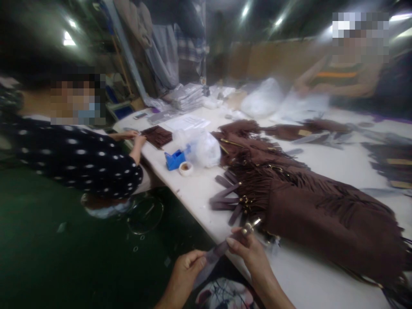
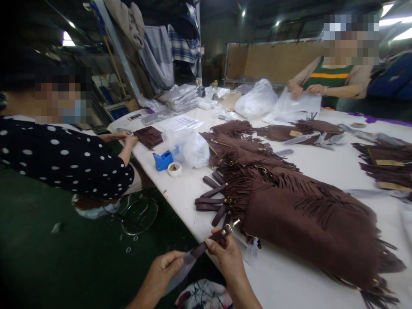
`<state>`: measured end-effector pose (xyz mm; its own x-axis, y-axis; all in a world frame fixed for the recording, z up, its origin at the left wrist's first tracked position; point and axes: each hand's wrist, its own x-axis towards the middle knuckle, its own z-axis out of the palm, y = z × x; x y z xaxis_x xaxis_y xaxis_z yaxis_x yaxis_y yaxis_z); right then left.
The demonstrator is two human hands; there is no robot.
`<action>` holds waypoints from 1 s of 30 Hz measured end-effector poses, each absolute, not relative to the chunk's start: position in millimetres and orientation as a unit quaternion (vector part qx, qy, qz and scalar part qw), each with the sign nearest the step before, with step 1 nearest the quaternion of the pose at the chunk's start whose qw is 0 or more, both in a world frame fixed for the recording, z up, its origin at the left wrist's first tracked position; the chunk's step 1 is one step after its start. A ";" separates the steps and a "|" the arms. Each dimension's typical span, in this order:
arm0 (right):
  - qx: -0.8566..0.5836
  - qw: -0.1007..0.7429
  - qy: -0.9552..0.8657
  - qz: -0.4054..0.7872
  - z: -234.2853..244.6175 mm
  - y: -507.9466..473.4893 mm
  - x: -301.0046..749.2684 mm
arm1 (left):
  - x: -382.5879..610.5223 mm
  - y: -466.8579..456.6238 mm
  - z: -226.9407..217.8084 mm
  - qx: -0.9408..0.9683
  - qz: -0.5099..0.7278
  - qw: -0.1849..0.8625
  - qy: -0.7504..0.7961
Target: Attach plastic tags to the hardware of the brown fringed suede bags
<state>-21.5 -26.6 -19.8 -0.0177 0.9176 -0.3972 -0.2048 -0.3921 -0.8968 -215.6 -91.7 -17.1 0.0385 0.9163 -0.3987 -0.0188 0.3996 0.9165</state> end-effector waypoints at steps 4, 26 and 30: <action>-0.548 0.444 -0.338 0.623 -21.1 -26.4 -16.4 | -204.6 -95.7 -16.9 0.321 0.382 0.660 0.562; -0.536 0.520 -0.104 0.657 -9.8 -31.4 -6.8 | -197.6 -59.0 -17.7 0.453 0.315 0.620 0.558; -0.496 0.557 -0.020 0.666 -14.7 -32.1 -14.1 | -195.2 -53.2 -10.3 0.458 0.310 0.602 0.577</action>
<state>-14.1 -32.1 -14.7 0.1120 0.7619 -0.6380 -0.7218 -0.3789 -0.5792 -195.2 -53.2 -10.3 0.1427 0.9009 -0.4099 0.1544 0.3888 0.9083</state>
